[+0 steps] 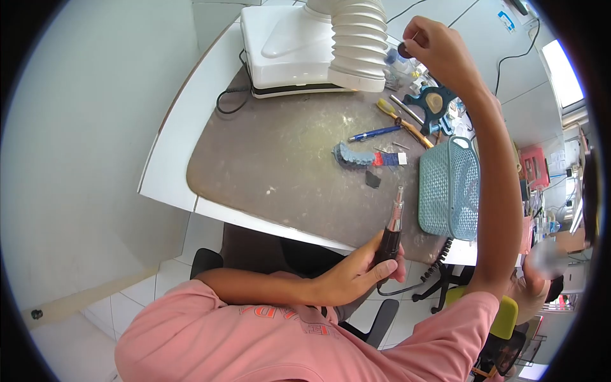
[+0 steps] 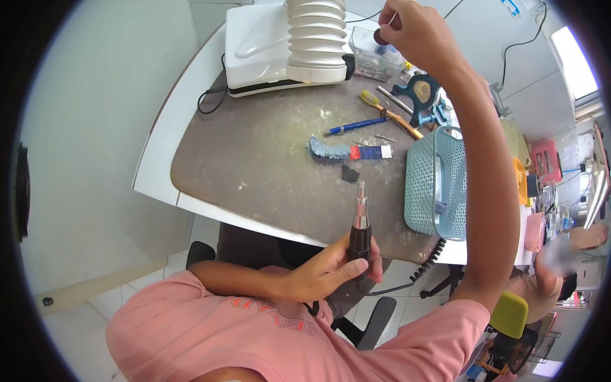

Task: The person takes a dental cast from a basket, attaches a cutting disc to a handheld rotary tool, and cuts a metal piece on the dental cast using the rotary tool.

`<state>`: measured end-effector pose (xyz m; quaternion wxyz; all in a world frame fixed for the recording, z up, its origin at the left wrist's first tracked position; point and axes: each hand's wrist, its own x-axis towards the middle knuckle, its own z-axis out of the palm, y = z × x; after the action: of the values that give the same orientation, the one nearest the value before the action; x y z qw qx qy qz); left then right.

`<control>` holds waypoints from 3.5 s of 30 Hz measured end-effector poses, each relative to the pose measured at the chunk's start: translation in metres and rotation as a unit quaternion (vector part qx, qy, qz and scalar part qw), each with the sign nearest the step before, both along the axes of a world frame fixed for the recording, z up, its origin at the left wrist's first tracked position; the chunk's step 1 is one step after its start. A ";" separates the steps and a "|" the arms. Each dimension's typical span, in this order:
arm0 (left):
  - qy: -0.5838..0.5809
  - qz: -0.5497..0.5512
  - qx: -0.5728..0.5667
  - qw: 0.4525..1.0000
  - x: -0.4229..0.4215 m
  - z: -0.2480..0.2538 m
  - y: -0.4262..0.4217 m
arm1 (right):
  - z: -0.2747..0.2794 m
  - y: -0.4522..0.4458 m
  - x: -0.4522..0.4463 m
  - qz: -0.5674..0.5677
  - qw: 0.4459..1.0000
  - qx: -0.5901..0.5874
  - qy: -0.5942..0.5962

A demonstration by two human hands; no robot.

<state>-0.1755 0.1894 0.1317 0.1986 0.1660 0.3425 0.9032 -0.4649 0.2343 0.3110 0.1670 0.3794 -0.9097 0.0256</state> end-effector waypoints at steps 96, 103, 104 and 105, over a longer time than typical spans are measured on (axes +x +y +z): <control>0.006 0.019 0.004 1.000 0.003 -0.001 0.003 | -0.025 0.054 0.175 -0.011 0.834 -0.373 -0.405; 0.009 0.018 -0.006 1.000 0.003 0.001 0.001 | -0.024 0.055 0.173 -0.024 0.819 -0.359 -0.447; 0.007 0.016 -0.007 1.000 0.003 0.001 0.001 | -0.024 0.056 0.173 -0.024 0.819 -0.359 -0.447; 0.007 0.015 -0.007 1.000 0.003 0.001 0.001 | -0.025 0.056 0.173 -0.022 0.822 -0.358 -0.443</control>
<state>-0.1720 0.1902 0.1328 0.1837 0.1654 0.3529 0.9024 -0.2921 0.2902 0.2863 -0.1290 0.2211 -0.8207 0.5108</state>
